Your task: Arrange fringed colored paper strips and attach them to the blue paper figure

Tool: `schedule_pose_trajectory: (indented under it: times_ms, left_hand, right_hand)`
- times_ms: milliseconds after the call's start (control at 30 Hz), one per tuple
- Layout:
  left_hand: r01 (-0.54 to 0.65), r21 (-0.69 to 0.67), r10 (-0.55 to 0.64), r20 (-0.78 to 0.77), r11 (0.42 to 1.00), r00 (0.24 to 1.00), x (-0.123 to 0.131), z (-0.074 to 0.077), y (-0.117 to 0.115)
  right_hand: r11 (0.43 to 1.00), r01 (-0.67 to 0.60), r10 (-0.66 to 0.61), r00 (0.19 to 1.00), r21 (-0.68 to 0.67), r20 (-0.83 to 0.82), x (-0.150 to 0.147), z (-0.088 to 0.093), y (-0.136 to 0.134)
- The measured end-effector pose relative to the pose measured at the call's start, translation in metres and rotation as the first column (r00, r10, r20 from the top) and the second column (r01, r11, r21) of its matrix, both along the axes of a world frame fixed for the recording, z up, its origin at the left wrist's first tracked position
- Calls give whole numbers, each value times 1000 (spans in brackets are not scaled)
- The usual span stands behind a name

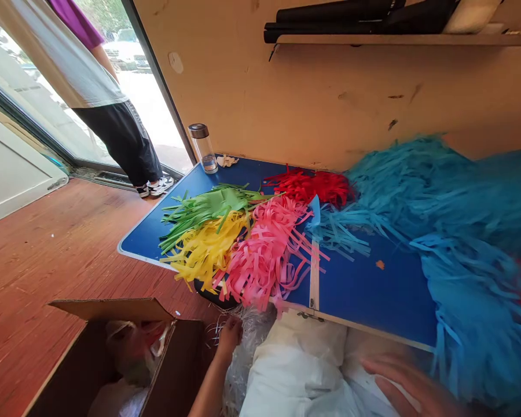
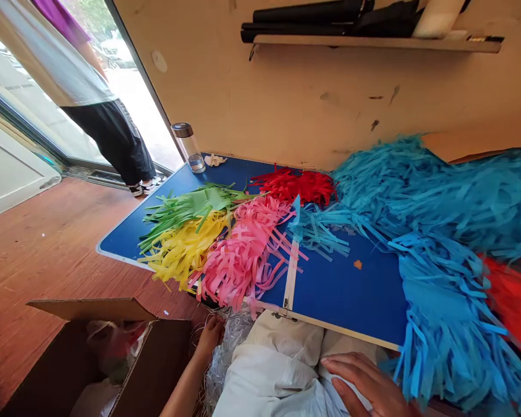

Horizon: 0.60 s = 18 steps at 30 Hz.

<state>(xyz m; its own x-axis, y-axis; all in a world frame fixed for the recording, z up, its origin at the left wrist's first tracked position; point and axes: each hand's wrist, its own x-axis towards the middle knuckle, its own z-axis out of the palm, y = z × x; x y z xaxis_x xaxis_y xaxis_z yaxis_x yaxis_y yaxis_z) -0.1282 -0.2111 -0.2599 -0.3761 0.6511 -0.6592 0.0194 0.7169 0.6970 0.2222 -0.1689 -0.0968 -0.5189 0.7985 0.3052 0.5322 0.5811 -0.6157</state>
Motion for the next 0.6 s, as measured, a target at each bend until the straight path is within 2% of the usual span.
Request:
schedule_pose_trajectory:
  times_ms: [67,133,167,200,233,300,333,367,433,533,600]
  left_hand:
    - [138,117,-139,2,983,990,7,37,-10]
    - [280,231,-291,14,932,957,17,82,-20]
    - [359,298,-374,-8,884,928,21,105,-23]
    - [499,389,-486,-141,774,863,26,128,-25]
    - [581,432,-520,-263,689,813,30,150,-26]
    - [633,469,-491,-400,616,774,35,184,-26]
    - [633,477,-456,-443,609,772,37,197,-25]
    - [627,484,-420,-473,611,774,37,205,-24]
    - [610,490,-364,-509,623,780,35,213,-23]
    - [538,501,-273,-509,677,817,25,209,-26]
    - [445,509,-176,-492,737,853,15,202,-32]
  right_hand:
    - [998,-5,3,1000,-65,-27,-16,6,1]
    - [988,-49,42,998,-149,-44,-41,13,1]
    - [978,-98,88,994,-185,-59,-55,15,2]
    - [958,-172,159,984,-228,-73,-70,16,3]
    - [927,-247,229,969,-281,-95,-85,15,5]
    - [852,-320,270,947,-415,-177,-108,11,9]
    - [818,-321,240,944,-477,-224,-116,8,10]
    - [789,-313,193,943,-529,-270,-121,6,12]
    - [736,-303,97,933,-605,-348,-121,4,16]
    - [651,-338,56,914,-680,-401,-101,12,29]
    - [643,-335,62,919,-689,-389,-76,26,40]
